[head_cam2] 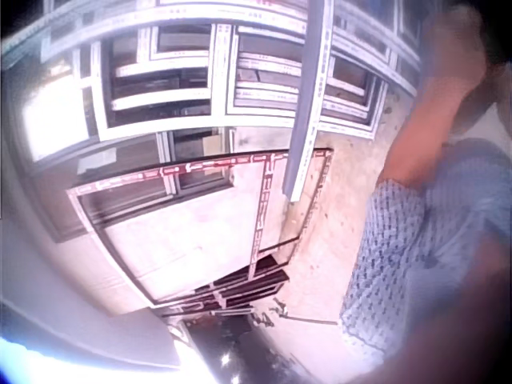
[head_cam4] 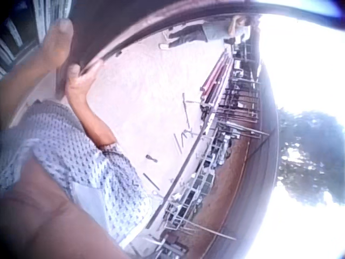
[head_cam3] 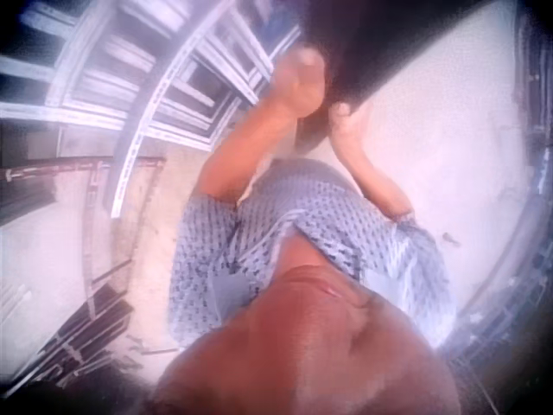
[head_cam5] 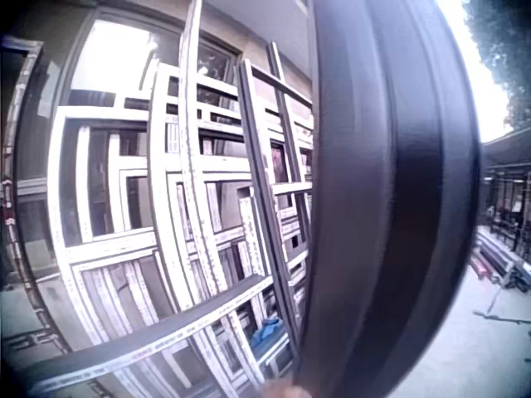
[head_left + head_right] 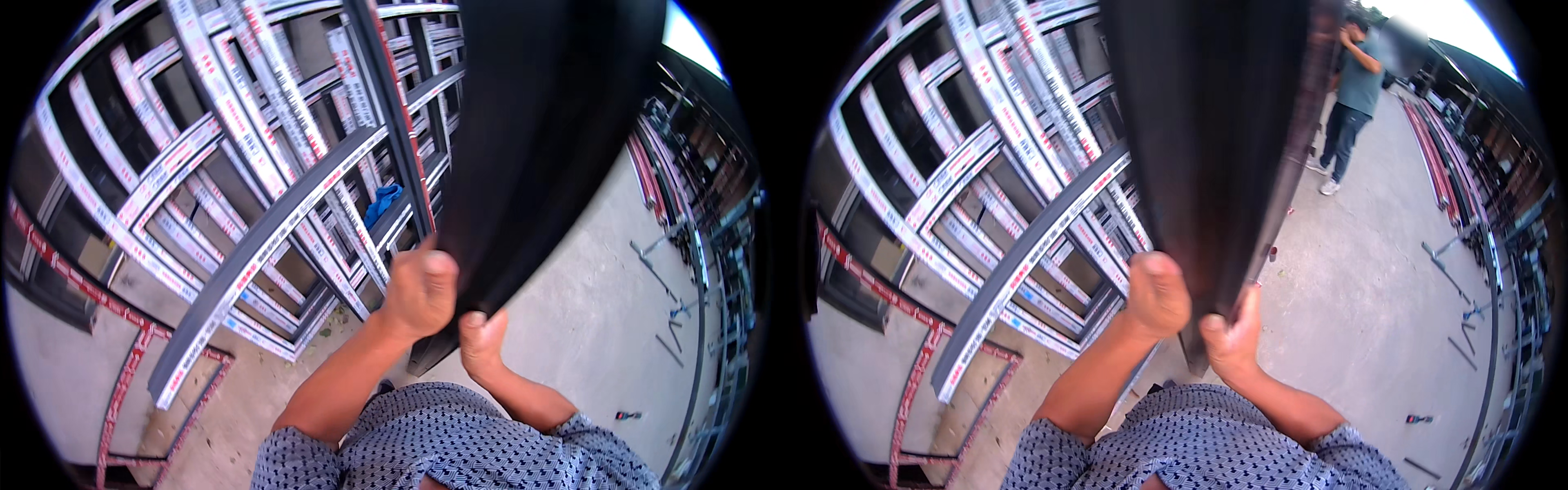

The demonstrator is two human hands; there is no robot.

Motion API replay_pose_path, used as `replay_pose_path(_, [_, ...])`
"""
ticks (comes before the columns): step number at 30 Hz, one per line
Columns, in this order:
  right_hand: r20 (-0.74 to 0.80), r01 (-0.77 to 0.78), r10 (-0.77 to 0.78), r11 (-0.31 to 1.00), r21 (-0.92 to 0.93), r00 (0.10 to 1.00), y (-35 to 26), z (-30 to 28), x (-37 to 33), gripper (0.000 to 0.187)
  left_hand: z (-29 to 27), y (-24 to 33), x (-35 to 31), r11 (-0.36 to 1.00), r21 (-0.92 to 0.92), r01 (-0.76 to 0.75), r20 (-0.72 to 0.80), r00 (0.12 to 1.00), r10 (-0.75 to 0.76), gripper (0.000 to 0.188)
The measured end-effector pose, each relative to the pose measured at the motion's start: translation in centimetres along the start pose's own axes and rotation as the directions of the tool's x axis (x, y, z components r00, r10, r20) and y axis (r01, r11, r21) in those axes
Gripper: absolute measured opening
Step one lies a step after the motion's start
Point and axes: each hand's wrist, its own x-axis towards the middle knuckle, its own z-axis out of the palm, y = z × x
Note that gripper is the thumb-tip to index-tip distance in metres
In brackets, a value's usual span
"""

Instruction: The person uses a cordless drill to fasten screws into a large black window frame, assisted by a coworker who holds the frame steady. After securing the frame, the person lifts it with the coworker and places it vertically against a rack of other frames. The person then walks to a different area and picks up a roll of black rubber sealant.

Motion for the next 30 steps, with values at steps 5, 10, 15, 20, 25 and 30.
replay_pose_path(5, [0.108, -0.105, 0.141, 0.952, -0.286, 0.984, 0.7, 4.0, 1.1, 0.08, -5.2, -7.9, -2.1, 0.979, 0.095, 0.181, -0.097, 0.98, -0.172, 0.077])
replay_pose_path(10, [0.213, -0.128, 0.218, 0.921, -0.367, 0.952, 1.8, 7.2, 1.0, 0.078, -7.1, -6.7, -1.1, 0.939, -0.166, 0.302, -0.324, 0.882, -0.341, 0.092])
replay_pose_path(15, [0.279, -0.113, 0.203, 0.946, -0.305, 0.939, 2.7, 10.4, 1.7, 0.077, -10.3, -8.3, -0.5, 0.889, -0.134, 0.439, -0.428, 0.783, -0.451, 0.094])
replay_pose_path(20, [0.313, -0.044, 0.131, 0.962, -0.27, 0.941, 3.8, 13.5, 2.5, 0.072, -12.6, -8.4, 0.7, 0.846, -0.072, 0.529, -0.553, 0.685, -0.475, 0.082])
replay_pose_path(25, [0.341, -0.02, 0.113, 0.964, -0.265, 0.933, 5.6, 16.6, 3.2, 0.069, -14.3, -8.3, -2.9, 0.821, 0.321, 0.472, -0.565, 0.792, -0.234, 0.054])
replay_pose_path(30, [0.409, -0.026, 0.142, 0.961, -0.277, 0.901, 4.9, 17.3, 3.8, 0.078, -13.4, -8.1, -11.8, 0.711, 0.309, 0.631, -0.515, 0.74, -0.433, 0.034])
